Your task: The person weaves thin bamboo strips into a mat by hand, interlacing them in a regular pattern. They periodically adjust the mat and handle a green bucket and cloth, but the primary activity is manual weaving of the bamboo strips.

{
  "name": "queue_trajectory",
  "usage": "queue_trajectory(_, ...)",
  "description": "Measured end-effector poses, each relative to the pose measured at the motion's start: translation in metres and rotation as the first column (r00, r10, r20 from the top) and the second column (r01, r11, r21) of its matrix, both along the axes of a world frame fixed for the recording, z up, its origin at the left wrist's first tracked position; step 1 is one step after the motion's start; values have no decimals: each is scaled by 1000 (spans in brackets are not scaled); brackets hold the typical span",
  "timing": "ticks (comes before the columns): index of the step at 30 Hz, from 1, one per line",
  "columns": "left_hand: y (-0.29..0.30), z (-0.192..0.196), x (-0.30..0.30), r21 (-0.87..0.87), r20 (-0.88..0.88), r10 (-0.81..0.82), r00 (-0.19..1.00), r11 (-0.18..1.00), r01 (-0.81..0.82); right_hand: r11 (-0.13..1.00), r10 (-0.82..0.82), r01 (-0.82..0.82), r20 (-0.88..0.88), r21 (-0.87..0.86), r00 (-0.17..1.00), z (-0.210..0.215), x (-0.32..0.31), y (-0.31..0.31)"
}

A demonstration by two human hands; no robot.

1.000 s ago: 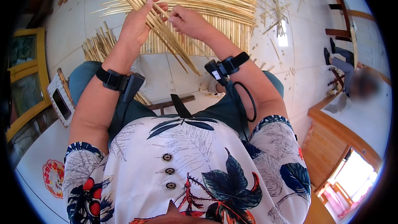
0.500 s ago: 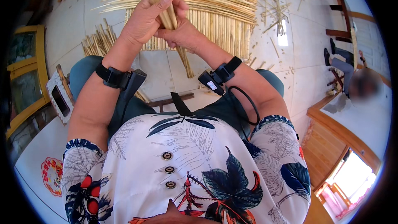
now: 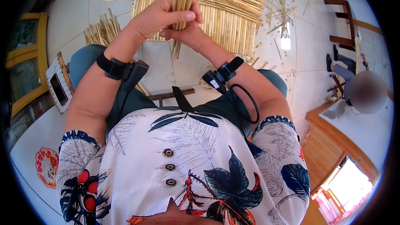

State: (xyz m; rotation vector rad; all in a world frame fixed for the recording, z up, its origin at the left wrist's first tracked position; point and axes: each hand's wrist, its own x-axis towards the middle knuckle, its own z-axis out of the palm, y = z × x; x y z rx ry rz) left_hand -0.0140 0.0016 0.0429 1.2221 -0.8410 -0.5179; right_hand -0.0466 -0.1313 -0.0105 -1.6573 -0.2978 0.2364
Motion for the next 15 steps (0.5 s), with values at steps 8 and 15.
queue_trajectory(8,-3,-14,-6,185,-94,-167,981,966,183,999,-22,20,47,31,999,-37,-7,-8)
queue_trajectory(15,8,-2,-13,141,-20,-314,949,939,314,997,78,-78,32,9,996,-9,-27,5)
